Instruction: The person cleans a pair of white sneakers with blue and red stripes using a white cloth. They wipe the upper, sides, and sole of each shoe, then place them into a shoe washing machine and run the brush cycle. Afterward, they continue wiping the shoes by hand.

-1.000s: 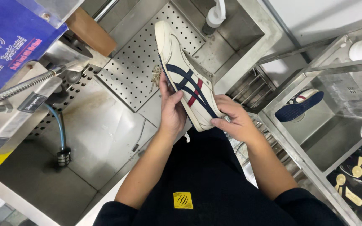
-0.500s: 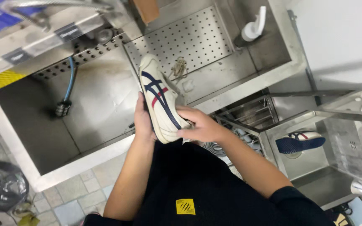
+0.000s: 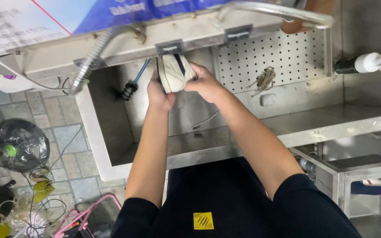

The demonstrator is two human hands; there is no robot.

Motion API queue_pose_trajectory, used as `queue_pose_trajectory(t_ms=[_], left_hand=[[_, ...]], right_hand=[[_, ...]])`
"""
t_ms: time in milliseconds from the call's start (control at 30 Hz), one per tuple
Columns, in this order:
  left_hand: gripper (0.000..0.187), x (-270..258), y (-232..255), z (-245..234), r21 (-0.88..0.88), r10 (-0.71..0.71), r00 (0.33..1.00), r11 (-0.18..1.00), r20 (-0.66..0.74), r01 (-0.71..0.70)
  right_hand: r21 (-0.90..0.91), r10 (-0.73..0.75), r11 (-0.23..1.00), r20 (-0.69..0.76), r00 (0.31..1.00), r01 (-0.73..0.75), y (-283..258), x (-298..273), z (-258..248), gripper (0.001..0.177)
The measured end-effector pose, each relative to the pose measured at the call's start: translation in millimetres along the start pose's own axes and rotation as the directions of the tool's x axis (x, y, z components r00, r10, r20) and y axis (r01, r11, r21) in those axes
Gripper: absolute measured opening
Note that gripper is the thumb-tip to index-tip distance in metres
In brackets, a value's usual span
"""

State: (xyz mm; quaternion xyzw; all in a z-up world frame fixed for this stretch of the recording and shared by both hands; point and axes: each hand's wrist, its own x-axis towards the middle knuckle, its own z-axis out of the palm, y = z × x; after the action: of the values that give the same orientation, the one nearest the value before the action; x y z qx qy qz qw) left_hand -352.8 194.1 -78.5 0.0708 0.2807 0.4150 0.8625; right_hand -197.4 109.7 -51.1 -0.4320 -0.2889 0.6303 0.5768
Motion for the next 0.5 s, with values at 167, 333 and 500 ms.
queue_pose_trajectory(t_ms=[167,333,500], left_hand=[[0.04,62,27,-16,-0.068,-0.021,0.997,0.998,-0.075,0.016],[0.029,78,28,-25,-0.093,-0.047,0.988,0.995,-0.148,0.033],[0.028,77,19,-27,-0.089,-0.015,1.0,0.996,-0.019,0.014]], right_hand=[[0.175,0.07,0.984,-0.177,0.982,-0.039,43,64,-13,0.043],[0.222,0.016,0.975,-0.22,0.975,0.034,66,93,-29,0.038],[0.311,0.052,0.95,-0.284,0.958,0.041,46,78,-17,0.041]])
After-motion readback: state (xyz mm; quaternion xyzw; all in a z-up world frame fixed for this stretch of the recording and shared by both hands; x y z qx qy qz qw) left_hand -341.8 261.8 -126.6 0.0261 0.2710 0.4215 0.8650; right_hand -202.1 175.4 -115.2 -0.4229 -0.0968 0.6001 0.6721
